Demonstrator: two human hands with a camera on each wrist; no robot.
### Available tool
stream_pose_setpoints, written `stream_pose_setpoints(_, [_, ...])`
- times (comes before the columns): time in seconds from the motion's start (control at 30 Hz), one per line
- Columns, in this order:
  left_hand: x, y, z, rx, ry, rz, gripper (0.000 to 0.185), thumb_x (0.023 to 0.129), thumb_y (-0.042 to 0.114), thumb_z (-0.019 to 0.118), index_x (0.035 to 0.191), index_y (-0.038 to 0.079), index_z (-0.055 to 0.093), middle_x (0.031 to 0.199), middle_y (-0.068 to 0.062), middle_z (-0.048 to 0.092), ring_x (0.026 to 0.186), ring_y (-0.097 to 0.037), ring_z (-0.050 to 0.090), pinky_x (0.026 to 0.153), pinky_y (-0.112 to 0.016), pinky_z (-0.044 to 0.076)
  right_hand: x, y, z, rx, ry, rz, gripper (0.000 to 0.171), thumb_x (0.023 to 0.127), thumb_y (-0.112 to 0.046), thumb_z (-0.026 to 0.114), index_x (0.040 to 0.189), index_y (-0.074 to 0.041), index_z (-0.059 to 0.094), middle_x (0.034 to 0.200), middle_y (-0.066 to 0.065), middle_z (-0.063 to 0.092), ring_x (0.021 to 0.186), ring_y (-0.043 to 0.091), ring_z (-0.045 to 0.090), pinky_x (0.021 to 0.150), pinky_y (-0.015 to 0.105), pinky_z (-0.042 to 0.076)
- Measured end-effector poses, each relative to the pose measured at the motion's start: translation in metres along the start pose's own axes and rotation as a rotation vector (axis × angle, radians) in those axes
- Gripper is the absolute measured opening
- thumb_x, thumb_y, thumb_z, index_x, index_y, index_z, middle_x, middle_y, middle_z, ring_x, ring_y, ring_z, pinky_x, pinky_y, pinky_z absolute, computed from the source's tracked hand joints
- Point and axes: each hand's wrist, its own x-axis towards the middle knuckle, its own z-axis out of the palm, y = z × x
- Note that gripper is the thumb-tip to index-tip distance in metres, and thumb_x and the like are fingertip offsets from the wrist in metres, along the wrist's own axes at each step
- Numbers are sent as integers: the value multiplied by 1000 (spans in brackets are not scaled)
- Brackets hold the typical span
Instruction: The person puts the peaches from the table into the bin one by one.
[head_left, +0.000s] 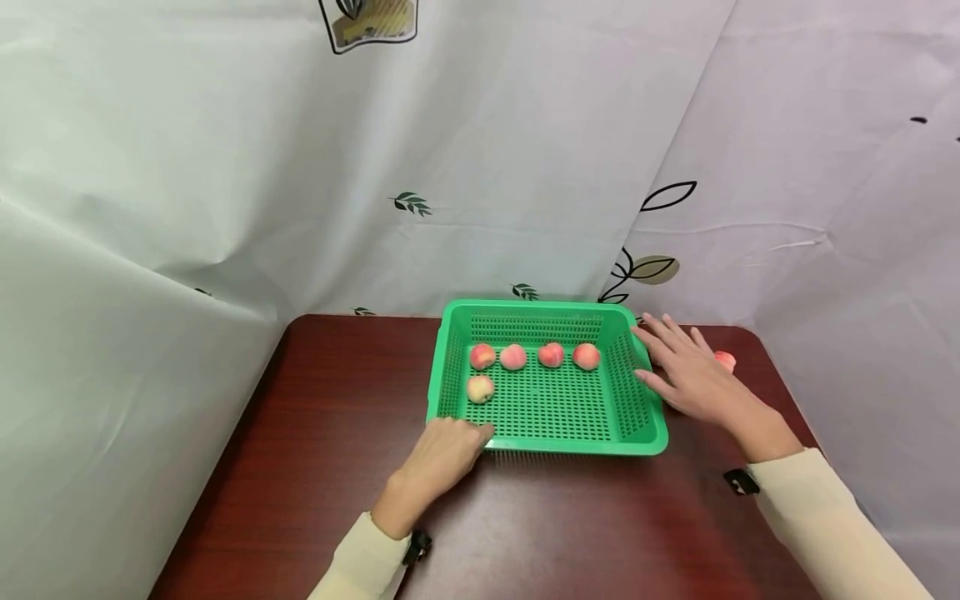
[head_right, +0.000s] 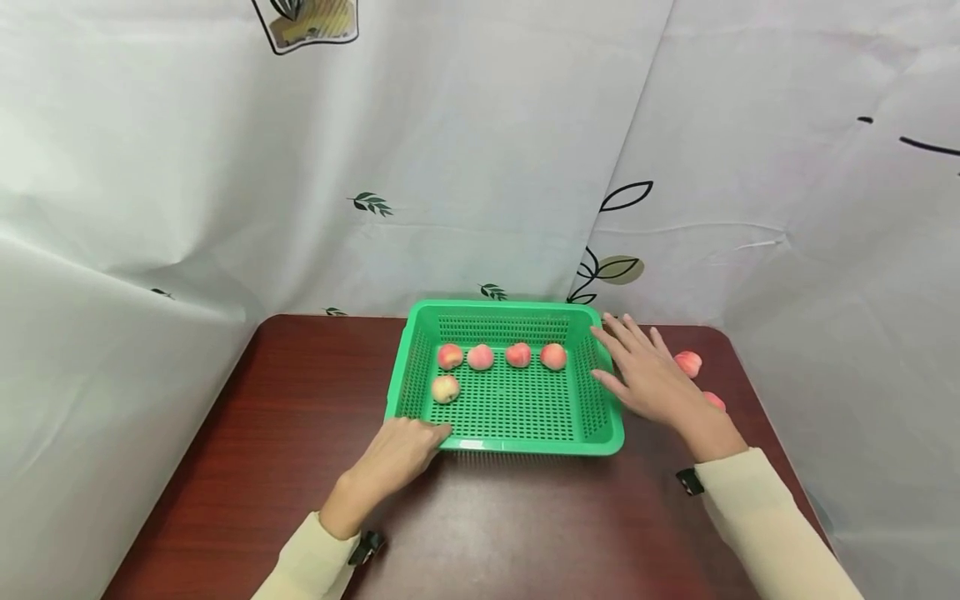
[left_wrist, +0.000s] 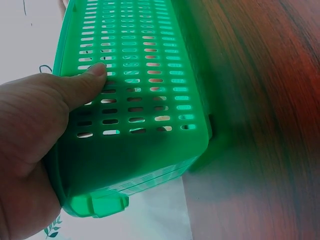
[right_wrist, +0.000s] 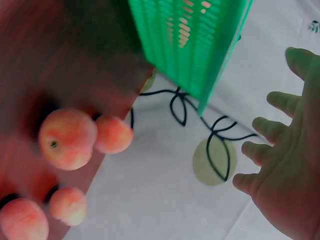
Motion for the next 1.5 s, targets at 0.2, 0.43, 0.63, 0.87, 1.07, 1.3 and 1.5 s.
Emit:
stream_pose_setpoints(0.2, [1,1,0,-11,-3,4,47,77,-4,67,61,21,31,65,11,7,59,-6,7,50,-21,4,-21,17,6,63,42,43,63,104,-32,59,159,-9,37,166,21,30,153,49,24,114,77,16])
stream_pose_setpoints(0.43, [1,2,0,-4,-12,4,47,77,-3,67,61,22,31,64,12,7,59,-6,7,50,-21,4,-40,33,12,76,66,70,61,105,-26,58,159,-8,36,166,22,27,152,51,23,118,74,11])
stream_pose_setpoints(0.63, [0,2,2,5,-3,10,46,75,-2,68,61,22,32,63,12,7,58,-5,7,50,-21,4,-45,48,26,7,184,-46,69,86,-11,78,147,1,48,153,30,42,134,54,45,104,69,35])
stream_pose_setpoints(0.87, [1,2,2,-9,2,7,47,75,-4,67,61,22,30,64,11,7,59,-6,7,51,-21,4,-49,61,45,-43,184,-65,74,79,-16,84,142,5,53,147,31,48,125,51,52,97,67,45])
stream_pose_setpoints(1.07, [3,3,1,-7,-7,14,47,77,-3,68,61,22,32,63,12,7,57,-5,7,50,-20,3,-53,64,57,-69,145,-57,73,77,-19,85,139,6,55,143,34,49,125,53,51,99,68,44])
stream_pose_setpoints(1.3, [1,1,0,-2,-15,-1,46,79,-3,67,62,22,32,63,11,7,57,-5,8,50,-21,4,-53,64,67,-29,47,43,71,86,-25,82,144,2,52,148,31,46,130,55,48,102,70,42])
stream_pose_setpoints(1.5, [0,1,0,0,-19,-4,46,79,-3,66,62,22,31,64,11,6,57,-6,8,50,-21,4,-50,66,73,-13,17,50,66,86,-22,82,141,4,54,145,32,49,127,53,51,101,68,44])
